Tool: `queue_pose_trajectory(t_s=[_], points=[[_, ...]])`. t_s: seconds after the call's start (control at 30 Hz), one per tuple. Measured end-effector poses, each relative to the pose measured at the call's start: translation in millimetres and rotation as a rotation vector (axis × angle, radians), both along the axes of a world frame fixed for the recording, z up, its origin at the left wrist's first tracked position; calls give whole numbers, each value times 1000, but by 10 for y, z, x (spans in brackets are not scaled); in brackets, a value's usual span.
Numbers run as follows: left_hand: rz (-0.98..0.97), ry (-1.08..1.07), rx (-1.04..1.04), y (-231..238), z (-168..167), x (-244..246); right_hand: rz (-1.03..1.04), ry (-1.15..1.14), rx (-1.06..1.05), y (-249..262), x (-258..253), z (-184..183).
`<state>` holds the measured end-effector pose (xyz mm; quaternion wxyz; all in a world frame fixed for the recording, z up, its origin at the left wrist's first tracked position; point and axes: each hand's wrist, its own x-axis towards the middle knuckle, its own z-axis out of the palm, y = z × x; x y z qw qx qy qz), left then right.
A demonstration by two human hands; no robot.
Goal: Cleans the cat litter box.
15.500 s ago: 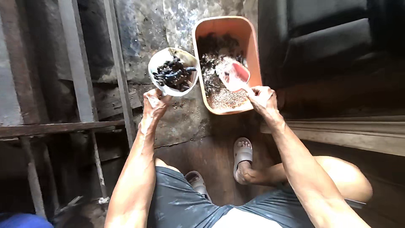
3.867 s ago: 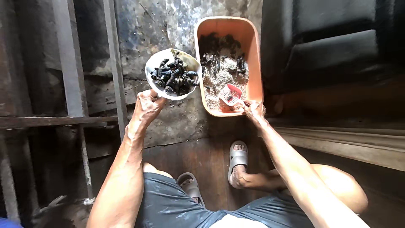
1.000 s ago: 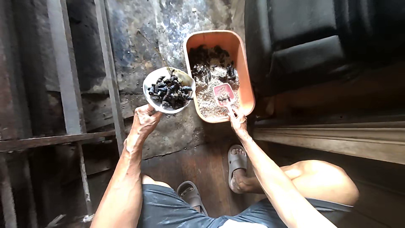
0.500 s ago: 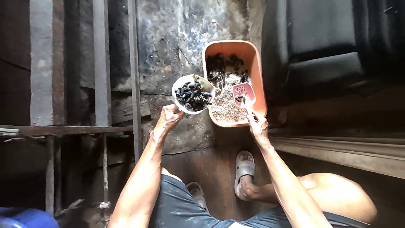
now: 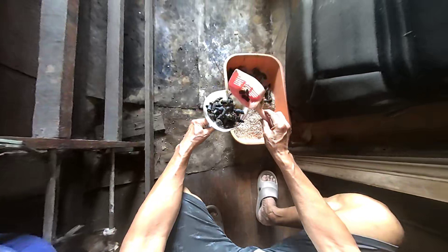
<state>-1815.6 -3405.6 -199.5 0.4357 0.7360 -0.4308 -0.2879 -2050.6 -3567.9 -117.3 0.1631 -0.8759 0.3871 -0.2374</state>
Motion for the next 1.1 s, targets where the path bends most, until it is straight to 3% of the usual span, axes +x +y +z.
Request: queue_pose_trajectory(t_s=[0.3,0.43,0.53,0.77,1.1], points=[[29,73,-80,-72,41,-62,-24,-129,30,51,29,38],[36,61,-13,-52,71,-33,-119,-195,301,-4,-38,89],[59,42,-6,-7,97,8,-247,-183,450,-187,-148,-96],[119,-21,1,199,240,112,-414,119,687,-912,-417,-845],[194,-109,51,409,365,168,-385,206,900,-1530,-149,-1153]])
